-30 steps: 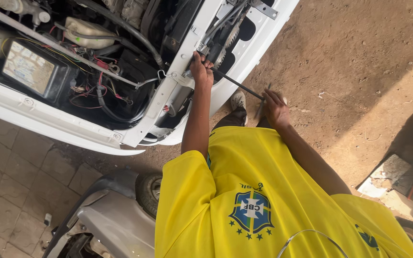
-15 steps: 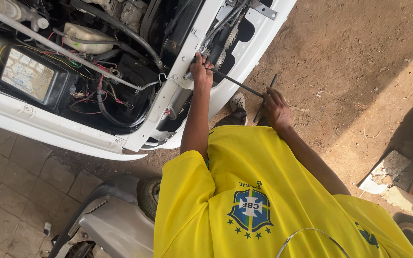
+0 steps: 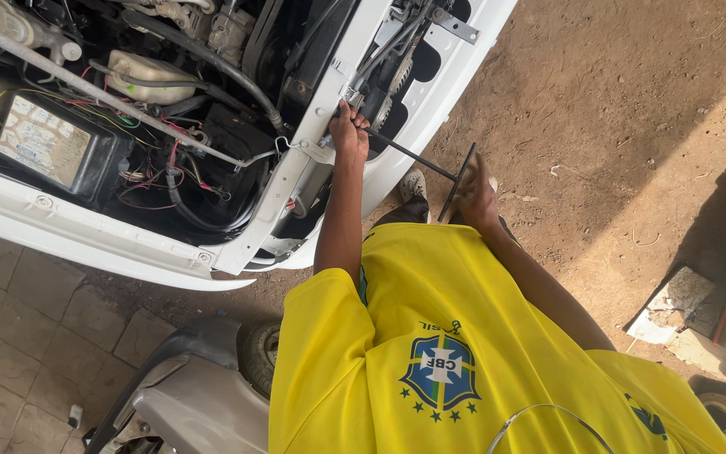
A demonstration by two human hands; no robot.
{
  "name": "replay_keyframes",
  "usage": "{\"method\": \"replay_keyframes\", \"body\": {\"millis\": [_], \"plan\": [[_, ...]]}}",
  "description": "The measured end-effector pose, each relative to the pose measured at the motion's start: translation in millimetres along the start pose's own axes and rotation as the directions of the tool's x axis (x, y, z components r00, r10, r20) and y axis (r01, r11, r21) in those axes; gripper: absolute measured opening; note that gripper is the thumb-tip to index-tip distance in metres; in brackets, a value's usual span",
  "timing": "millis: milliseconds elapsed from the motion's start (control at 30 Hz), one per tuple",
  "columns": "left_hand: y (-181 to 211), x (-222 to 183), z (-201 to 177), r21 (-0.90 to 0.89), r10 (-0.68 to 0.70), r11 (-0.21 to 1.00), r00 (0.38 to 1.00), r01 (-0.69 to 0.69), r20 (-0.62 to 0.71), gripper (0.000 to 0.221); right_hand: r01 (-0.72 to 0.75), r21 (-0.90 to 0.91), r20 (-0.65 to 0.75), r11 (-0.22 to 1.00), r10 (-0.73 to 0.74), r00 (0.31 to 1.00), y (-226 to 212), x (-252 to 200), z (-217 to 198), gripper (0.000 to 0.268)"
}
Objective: The person uses a T-handle socket wrench to unscrew bolts from the front radiator support of a vehicle, handling one bolt at a time.
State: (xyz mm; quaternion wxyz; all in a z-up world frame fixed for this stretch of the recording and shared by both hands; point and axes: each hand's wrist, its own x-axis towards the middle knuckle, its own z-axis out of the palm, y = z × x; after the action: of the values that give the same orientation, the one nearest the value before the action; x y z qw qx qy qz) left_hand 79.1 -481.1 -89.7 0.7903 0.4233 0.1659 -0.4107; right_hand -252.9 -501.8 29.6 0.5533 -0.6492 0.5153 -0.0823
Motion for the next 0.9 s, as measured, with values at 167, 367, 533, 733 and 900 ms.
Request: {"method": "replay_keyframes", "body": {"millis": [167,367,533,733,900], "plan": [[4.4,-8.8,2.9,-0.028,-0.058,0.998,0.998,0.059,0.027,0.028,0.428,-0.681,0.077,0.594,-0.523,0.849,16.0,6.2,1.9,0.024],[-22.1,-57.4,76.9,0.186,-0.041,0.981,0.999,0.046,-0.033,0.019,0.4,-0.444,0.019,0.802,-0.438,0.899,66.3,13.8,-20.4,0.022],[-47.1,-45.7,127.0,0.285,-0.235,0.939,0.965,0.194,0.119,0.026,0.461,-0.252,-0.101,0.851,-0.497,0.862,49.0,24.7,-59.1,0.019],[-85.7,5.4,163.1,0.387,-0.179,0.914,0.977,0.122,0.114,0.038,0.396,-0.281,-0.088,0.874,-0.434,0.896,24.7,75.3,-81.8,0.009],[-85.5,26.5,178.6,0.307,-0.099,0.948,0.995,0.084,0.033,0.042,0.422,-0.351,0.041,0.836,-0.437,0.899,28.8,122.0,-101.4,0.012]]}}
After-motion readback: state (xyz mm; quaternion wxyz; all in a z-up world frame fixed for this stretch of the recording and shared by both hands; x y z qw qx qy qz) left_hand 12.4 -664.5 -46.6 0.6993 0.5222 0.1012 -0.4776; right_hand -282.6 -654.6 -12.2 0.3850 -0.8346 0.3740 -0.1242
